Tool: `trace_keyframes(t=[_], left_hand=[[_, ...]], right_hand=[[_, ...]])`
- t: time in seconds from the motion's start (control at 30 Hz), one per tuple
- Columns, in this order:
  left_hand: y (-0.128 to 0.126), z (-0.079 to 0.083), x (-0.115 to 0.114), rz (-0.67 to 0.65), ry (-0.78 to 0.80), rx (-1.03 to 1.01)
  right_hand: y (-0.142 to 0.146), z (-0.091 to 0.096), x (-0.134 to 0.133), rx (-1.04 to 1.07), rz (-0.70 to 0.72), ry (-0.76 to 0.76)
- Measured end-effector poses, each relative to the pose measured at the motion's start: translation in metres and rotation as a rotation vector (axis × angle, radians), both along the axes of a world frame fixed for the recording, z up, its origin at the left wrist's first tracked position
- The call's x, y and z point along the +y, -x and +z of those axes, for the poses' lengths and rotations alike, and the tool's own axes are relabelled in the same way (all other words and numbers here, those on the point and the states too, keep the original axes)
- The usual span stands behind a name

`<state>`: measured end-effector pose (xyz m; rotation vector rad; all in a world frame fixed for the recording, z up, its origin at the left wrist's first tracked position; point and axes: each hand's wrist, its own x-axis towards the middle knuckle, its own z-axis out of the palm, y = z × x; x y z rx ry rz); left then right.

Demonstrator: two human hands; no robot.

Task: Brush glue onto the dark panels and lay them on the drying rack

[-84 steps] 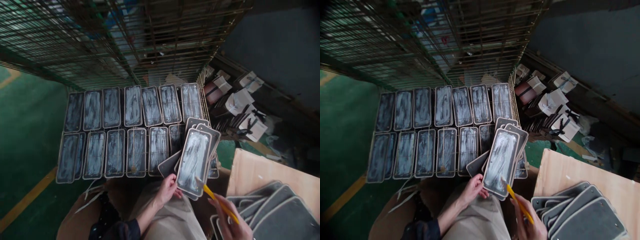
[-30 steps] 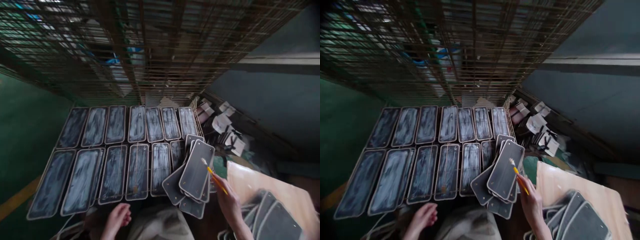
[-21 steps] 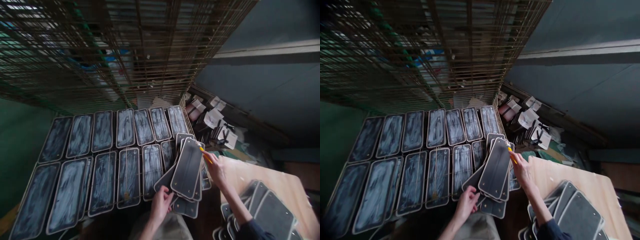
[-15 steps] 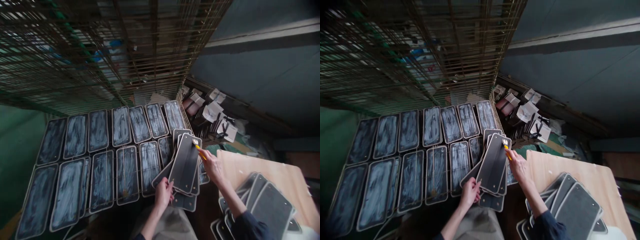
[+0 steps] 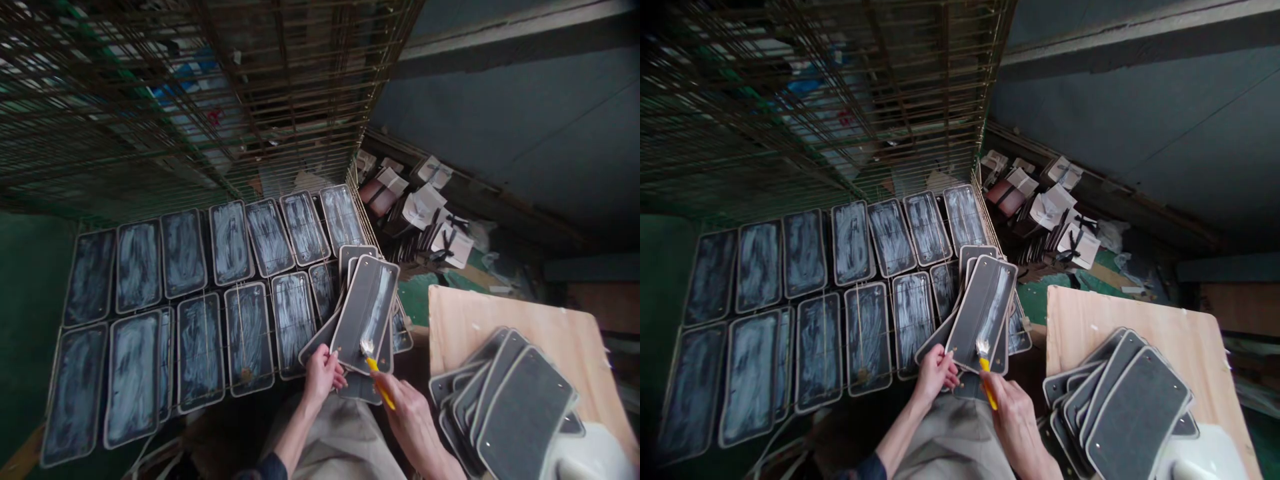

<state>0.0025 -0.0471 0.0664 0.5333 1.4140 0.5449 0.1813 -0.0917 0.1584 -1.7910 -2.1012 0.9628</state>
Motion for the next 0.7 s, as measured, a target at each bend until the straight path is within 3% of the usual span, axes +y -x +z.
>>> trace_keyframes(t=[0.2,0.33,0.4,0.53,0.7], left_hand=[[0.006,0.000,0.000,-0.093,-0.076,0.035],[0.010,0.002,0.003,-0.160,-0.120,0.062],[0.011,0.004,0.004,-0.179,-0.130,0.056],[0.012,0.008,0.007,-0.207,-0.130,0.044],[0.012,0.004,0.007,-0.233,-0.154,0.066]], right_hand=[[-0.005,0.014,0.021,0.229,-0.094,0.217],[-0.014,0.002,0.059,0.483,-0.146,0.373],[-0.020,-0.008,0.083,0.573,-0.197,0.380],[-0.034,-0.021,0.127,0.561,-0.311,0.151],[-0.042,-0.026,0.161,0.339,-0.386,-0.198]])
